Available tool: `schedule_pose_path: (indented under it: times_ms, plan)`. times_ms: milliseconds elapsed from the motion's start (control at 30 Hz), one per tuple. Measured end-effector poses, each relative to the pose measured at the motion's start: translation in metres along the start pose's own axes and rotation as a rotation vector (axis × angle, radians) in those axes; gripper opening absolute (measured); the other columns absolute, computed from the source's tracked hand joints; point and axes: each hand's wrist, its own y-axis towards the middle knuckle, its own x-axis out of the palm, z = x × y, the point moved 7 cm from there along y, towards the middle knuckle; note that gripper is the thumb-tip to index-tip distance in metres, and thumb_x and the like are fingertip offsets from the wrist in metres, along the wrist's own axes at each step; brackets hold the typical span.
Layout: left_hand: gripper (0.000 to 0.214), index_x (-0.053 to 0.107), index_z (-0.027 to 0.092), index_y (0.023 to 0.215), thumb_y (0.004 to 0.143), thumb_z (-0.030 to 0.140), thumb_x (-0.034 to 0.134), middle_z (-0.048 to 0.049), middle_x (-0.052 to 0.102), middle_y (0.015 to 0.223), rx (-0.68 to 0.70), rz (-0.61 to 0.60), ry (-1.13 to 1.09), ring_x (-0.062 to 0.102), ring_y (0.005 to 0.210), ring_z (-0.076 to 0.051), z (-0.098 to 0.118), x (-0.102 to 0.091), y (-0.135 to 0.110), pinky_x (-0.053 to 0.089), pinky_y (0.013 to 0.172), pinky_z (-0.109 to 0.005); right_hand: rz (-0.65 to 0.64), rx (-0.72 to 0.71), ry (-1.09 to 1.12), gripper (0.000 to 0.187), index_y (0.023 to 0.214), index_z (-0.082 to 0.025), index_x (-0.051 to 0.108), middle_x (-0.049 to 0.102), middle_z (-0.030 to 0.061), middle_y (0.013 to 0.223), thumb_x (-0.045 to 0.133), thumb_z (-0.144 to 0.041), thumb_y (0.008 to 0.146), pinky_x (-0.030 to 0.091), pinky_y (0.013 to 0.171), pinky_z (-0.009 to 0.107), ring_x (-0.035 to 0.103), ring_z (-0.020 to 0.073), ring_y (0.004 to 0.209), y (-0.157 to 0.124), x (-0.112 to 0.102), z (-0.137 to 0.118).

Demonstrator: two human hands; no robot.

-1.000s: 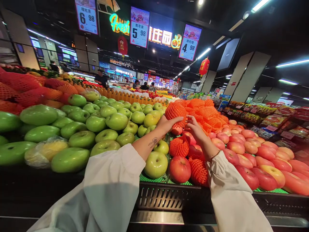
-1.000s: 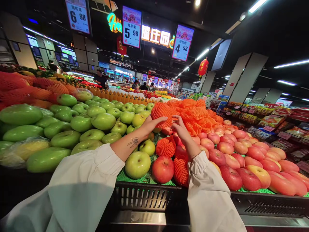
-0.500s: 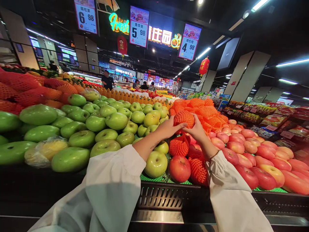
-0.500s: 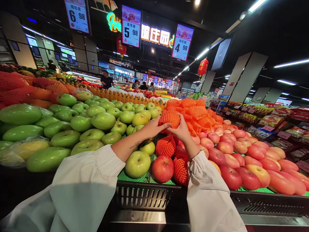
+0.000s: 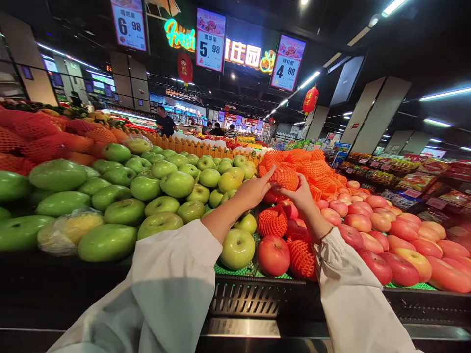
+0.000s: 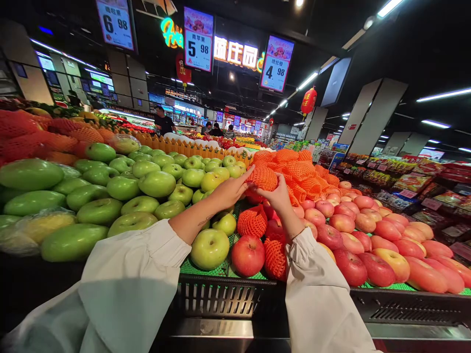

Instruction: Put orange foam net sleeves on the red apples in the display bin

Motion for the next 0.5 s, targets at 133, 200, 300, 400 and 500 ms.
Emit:
schedule_pose_path:
  times_ms: [133, 200, 300, 400, 500]
  plan:
    - [0.054, 0.045, 0.024, 0.153, 0.099, 0.021, 0.042, -0.0095, 0.076, 0.099, 0.008, 0.066, -0.057, 0.068, 0.091, -0.024, 0.002, -0.004, 0.001, 0.046, 0.095, -0.035, 0.066, 0.004, 0.004, 0.075, 0.105, -0.023, 0.05, 0.062, 0.0054, 0.113, 0.092, -0.037, 0.045, 0.047, 0.102, 0.045, 0.06, 0.0264, 0.109, 0.001, -0.005, 0.001]
    - [0.052, 0.048, 0.023, 0.151, 0.099, 0.022, 0.041, -0.0103, 0.076, 0.105, 0.008, 0.083, -0.112, 0.068, 0.096, -0.025, 0.002, -0.003, 0.001, 0.046, 0.097, -0.036, 0.115, -0.064, -0.039, 0.075, 0.107, -0.024, 0.049, 0.06, 0.0058, 0.114, 0.092, -0.036, 0.046, 0.045, 0.105, 0.045, 0.059, 0.0266, 0.112, 0.003, -0.01, -0.003]
    - [0.051, 0.05, 0.022, 0.15, 0.1, 0.027, 0.041, -0.0117, 0.074, 0.114, 0.039, 0.077, -0.179, 0.067, 0.107, -0.027, 0.006, 0.001, 0.001, 0.046, 0.101, -0.04, 0.152, -0.183, -0.114, 0.077, 0.11, -0.025, 0.045, 0.054, 0.0067, 0.12, 0.09, -0.033, 0.048, 0.038, 0.113, 0.046, 0.055, 0.0274, 0.118, 0.004, -0.016, -0.01]
    - [0.058, 0.046, 0.02, 0.152, 0.096, 0.034, 0.051, -0.0145, 0.068, 0.131, 0.1, 0.023, -0.204, 0.061, 0.121, -0.032, 0.011, 0.006, -0.001, 0.042, 0.108, -0.045, 0.084, -0.194, -0.076, 0.081, 0.112, -0.026, 0.038, 0.049, 0.007, 0.124, 0.087, -0.028, 0.048, 0.036, 0.117, 0.044, 0.052, 0.0273, 0.124, 0.003, -0.011, -0.012]
    - [0.068, 0.04, 0.02, 0.155, 0.089, 0.024, 0.057, -0.0141, 0.064, 0.135, 0.083, 0.022, -0.204, 0.06, 0.121, -0.031, 0.006, 0.004, -0.001, 0.04, 0.111, -0.045, -0.071, -0.091, 0.097, 0.087, 0.115, -0.029, 0.031, 0.049, 0.0061, 0.13, 0.084, -0.022, 0.047, 0.041, 0.114, 0.042, 0.052, 0.0264, 0.129, -0.003, 0.006, -0.009]
